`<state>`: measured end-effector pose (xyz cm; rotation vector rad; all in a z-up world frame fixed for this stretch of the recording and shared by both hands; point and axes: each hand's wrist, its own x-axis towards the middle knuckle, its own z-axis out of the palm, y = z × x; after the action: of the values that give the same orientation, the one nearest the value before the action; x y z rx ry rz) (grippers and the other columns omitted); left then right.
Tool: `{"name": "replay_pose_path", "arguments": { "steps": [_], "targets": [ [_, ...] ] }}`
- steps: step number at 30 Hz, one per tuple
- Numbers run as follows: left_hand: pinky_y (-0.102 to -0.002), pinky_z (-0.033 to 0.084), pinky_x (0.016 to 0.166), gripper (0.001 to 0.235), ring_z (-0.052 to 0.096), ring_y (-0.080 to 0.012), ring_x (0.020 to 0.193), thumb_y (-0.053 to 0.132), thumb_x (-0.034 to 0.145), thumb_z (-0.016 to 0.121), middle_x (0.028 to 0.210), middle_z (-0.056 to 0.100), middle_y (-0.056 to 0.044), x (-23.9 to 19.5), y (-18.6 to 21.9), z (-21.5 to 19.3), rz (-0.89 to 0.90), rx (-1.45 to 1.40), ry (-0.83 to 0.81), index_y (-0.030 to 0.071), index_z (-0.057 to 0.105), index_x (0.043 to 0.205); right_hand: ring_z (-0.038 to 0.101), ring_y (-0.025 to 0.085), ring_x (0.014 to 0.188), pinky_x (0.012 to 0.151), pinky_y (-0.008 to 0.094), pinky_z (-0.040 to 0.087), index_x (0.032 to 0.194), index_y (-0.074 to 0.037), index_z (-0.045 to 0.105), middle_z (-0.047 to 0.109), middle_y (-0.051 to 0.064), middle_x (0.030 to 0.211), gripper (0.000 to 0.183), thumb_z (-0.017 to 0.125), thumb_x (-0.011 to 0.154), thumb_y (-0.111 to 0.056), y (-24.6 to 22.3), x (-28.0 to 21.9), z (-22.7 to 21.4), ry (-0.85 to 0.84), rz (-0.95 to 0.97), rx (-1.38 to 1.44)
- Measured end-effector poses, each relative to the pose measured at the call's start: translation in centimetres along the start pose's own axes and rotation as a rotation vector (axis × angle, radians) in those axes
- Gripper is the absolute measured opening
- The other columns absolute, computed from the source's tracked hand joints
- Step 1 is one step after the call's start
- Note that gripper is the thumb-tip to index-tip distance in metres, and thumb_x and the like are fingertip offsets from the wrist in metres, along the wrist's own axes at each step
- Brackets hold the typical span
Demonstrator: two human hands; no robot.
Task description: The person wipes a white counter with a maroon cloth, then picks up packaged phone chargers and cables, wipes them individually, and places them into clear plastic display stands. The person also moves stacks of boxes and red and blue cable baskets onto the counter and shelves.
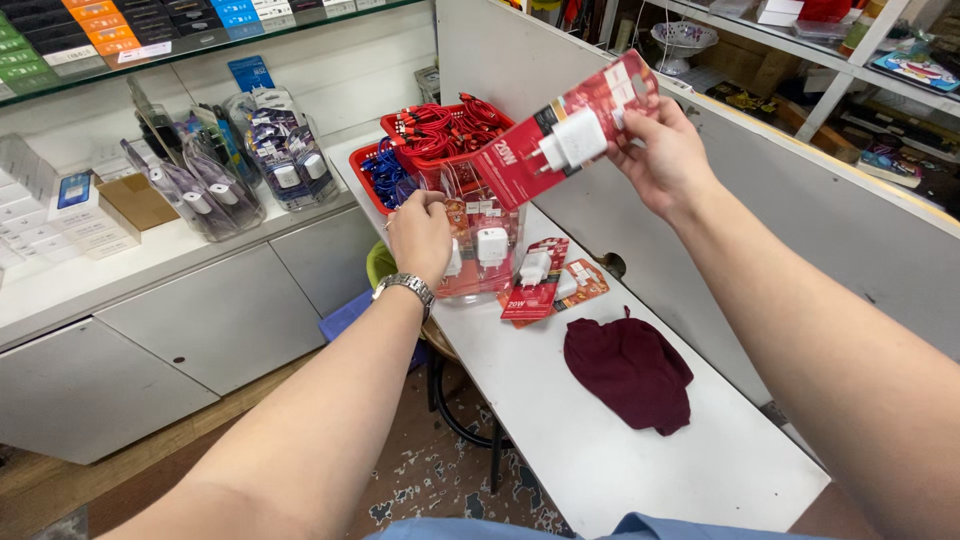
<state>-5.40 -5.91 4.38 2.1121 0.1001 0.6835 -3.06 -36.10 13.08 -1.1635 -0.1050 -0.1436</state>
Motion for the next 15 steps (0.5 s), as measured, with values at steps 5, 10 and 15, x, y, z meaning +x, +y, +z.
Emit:
{"name": "replay_pose_path", "arguments": {
  "steps": [5,10,15],
  "targets": [
    [-0.040,0.052,0.096,0.037,0.071,-0.0321,0.107,0.017,0.097,0.047,0.109,0.076,-0.017,4.3,-4.3,0.0,-0.043,-0.087,-0.165,0.007,0.076,0.116,0.062,0.013,0.085,0.079,0.030,0.061,0.112,-0.009,0.054,0.062,0.003,0.099,0.015,0.062,0.099,-0.004,4.3,3.1,6.2,-0.131,-0.047,-0.181],
    [-0.034,0.059,0.094,0.038,0.078,-0.0271,0.104,0.018,0.099,0.042,0.108,0.079,-0.014,6.2,-5.7,-0.5,-0.249,-0.446,-0.364,0.003,0.073,0.114,0.066,0.013,0.088,0.074,0.029,0.062,0.113,-0.005,0.056,0.064,0.005,0.101,0.015,0.060,0.099,-0.005,7.7,3.1,9.5,-0.217,-0.010,-0.492],
    [-0.041,0.057,0.084,0.037,0.073,-0.0306,0.091,0.009,0.084,0.061,0.098,0.072,-0.016,5.9,-4.6,-2.7,0.103,-0.141,-0.268,0.011,0.073,0.119,0.069,0.015,0.088,0.074,0.030,0.061,0.113,-0.003,0.055,0.067,0.007,0.101,0.014,0.060,0.100,-0.005,5.7,4.4,11.1,-0.190,-0.070,-0.607]
  ]
}}
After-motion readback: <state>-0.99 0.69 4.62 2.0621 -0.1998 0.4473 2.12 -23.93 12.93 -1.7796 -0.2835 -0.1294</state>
